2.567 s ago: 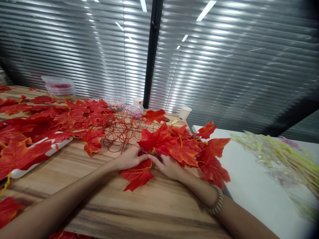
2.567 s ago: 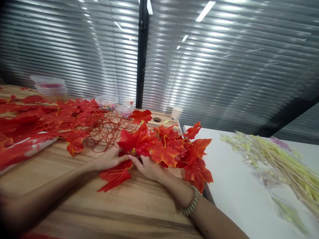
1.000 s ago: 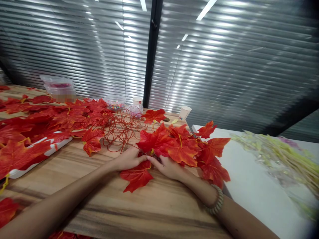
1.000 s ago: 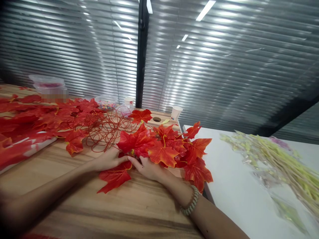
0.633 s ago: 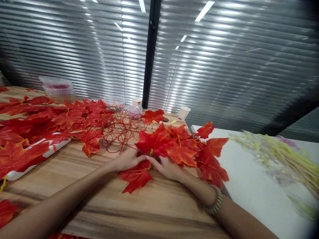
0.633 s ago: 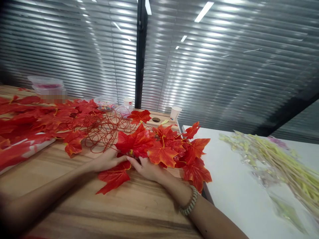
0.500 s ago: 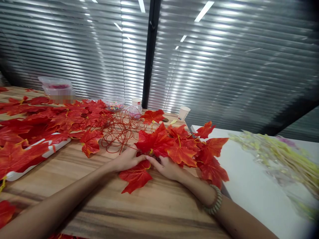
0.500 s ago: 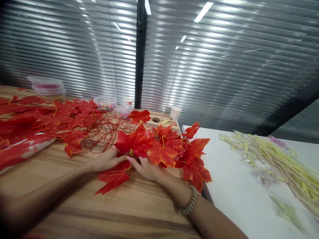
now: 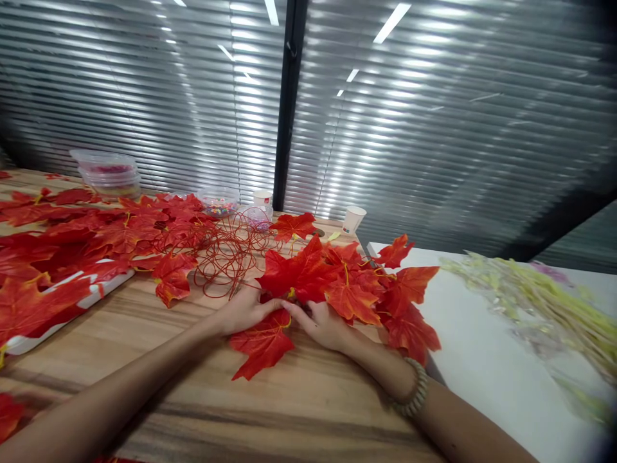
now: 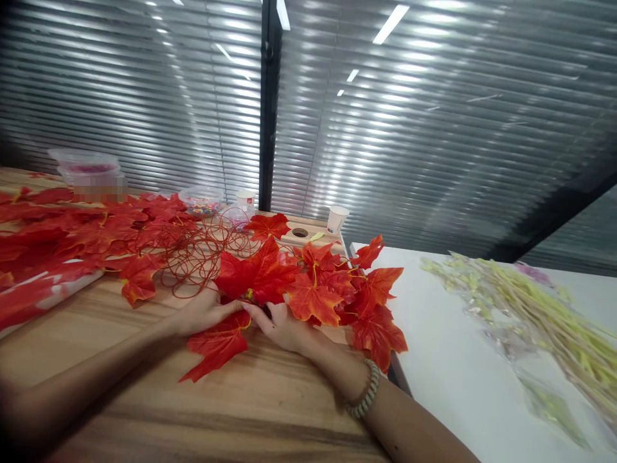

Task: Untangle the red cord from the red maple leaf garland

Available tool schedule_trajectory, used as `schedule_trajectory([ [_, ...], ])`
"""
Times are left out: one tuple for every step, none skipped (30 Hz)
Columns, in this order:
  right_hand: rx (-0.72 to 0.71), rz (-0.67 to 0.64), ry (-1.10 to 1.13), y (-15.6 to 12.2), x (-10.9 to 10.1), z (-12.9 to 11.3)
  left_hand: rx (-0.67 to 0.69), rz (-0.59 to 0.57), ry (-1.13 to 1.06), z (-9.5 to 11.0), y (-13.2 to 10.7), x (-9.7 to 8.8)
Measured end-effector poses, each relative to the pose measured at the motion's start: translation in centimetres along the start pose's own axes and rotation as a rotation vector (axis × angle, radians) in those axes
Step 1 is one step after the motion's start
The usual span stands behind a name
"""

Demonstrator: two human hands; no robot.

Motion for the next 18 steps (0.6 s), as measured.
schedule_trajectory([
  [-0.005, 0.007, 0.022, 0.00, -0.02, -0.02, -0.003, 0.009, -0.018, 0.04, 0.00, -0.02],
  [-0.012, 0.012, 0.040, -0.01, -0.04, -0.05, -0.003, 0.018, -0.035, 0.09, 0.01, -0.04],
  [-0.017, 0.016, 0.052, -0.01, -0.07, -0.07, -0.001, 0.025, -0.053, 0.13, 0.03, -0.07],
  [-0.019, 0.019, 0.058, -0.01, -0.09, -0.08, -0.001, 0.029, -0.069, 0.15, 0.05, -0.08],
  [-0.018, 0.022, 0.058, -0.02, -0.11, -0.06, -0.008, 0.029, -0.085, 0.10, 0.07, -0.08],
  [-0.015, 0.023, 0.056, -0.04, -0.11, -0.03, -0.022, 0.026, -0.100, 0.00, 0.08, -0.07],
  [-0.011, 0.027, 0.055, -0.06, -0.11, 0.03, -0.041, 0.024, -0.114, -0.14, 0.08, -0.06],
  [-0.008, 0.032, 0.055, -0.09, -0.09, 0.10, -0.060, 0.025, -0.127, -0.30, 0.07, -0.08],
  [-0.004, 0.036, 0.057, -0.13, -0.04, 0.18, -0.075, 0.030, -0.138, -0.46, 0.06, -0.12],
  [0.000, 0.039, 0.063, -0.17, 0.03, 0.28, -0.083, 0.035, -0.148, -0.57, 0.06, -0.17],
  [0.006, 0.041, 0.069, -0.21, 0.10, 0.39, -0.081, 0.041, -0.157, -0.62, 0.06, -0.23],
  [0.013, 0.041, 0.075, -0.25, 0.18, 0.50, -0.069, 0.047, -0.163, -0.61, 0.07, -0.29],
  [0.021, 0.042, 0.080, -0.28, 0.26, 0.61, -0.051, 0.052, -0.166, -0.54, 0.09, -0.34],
  [0.029, 0.040, 0.086, -0.32, 0.32, 0.71, -0.032, 0.055, -0.168, -0.44, 0.11, -0.38],
  [0.033, 0.038, 0.092, -0.34, 0.38, 0.78, -0.015, 0.060, -0.168, -0.33, 0.13, -0.43],
  [0.034, 0.036, 0.098, -0.37, 0.42, 0.82, -0.002, 0.068, -0.166, -0.23, 0.14, -0.48],
  [0.033, 0.037, 0.101, -0.39, 0.43, 0.86, 0.005, 0.077, -0.162, -0.14, 0.14, -0.53],
  [0.033, 0.041, 0.102, -0.40, 0.41, 0.89, 0.005, 0.083, -0.157, -0.09, 0.14, -0.55],
])
Point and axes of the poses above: each hand's wrist, its own y-axis towards the middle knuckle, its own x-axis out of the palm, z = x × y, the point moved 6 cm from there along y, towards the middle knuckle, and after that the axes turned 8 degrees about -y, right-handed, at the moved point
